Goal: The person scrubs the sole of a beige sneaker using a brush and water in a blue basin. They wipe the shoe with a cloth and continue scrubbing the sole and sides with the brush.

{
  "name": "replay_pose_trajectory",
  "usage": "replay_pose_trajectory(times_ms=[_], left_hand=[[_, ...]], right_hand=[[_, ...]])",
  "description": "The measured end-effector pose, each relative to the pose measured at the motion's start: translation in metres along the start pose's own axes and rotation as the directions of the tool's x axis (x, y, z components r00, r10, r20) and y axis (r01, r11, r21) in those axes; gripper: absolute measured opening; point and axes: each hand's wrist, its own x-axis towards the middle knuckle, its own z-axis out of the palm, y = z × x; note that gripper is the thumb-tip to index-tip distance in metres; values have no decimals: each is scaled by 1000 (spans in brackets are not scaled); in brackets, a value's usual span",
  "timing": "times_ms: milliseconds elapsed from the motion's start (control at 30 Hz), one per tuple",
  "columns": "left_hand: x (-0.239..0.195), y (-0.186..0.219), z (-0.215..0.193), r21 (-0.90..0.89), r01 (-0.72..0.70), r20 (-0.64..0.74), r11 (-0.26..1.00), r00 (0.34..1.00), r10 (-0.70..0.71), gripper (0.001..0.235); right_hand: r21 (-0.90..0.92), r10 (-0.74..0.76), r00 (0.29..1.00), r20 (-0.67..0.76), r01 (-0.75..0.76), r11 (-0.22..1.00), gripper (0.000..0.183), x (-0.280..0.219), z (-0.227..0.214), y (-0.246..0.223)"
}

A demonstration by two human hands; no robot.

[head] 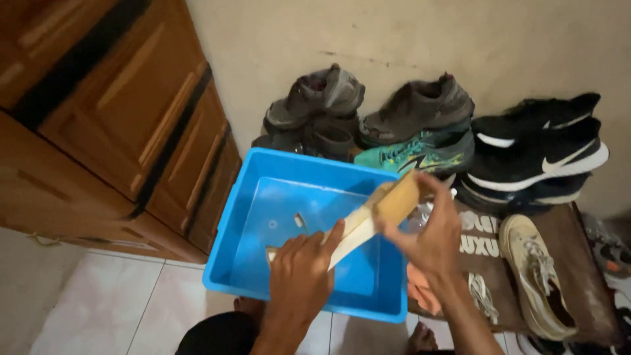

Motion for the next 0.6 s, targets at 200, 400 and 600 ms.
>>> replay_pose_trajectory(times_ms=[200,400,600], left_hand=[[-5,-11,5,38,-44,15,998,999,43,75],[-4,-12,7,-4,-6,55,1000,998,6,66],[-4,-9,1,-39,-22,36,999,999,23,65]], right_hand=[[59,-1,997,76,-3,998,92,0,-4,-8],[-2,-149,983,104,150,989,92,-22,1,-19],[-93,-43,999,16,44,995,84,-9,-4,0]])
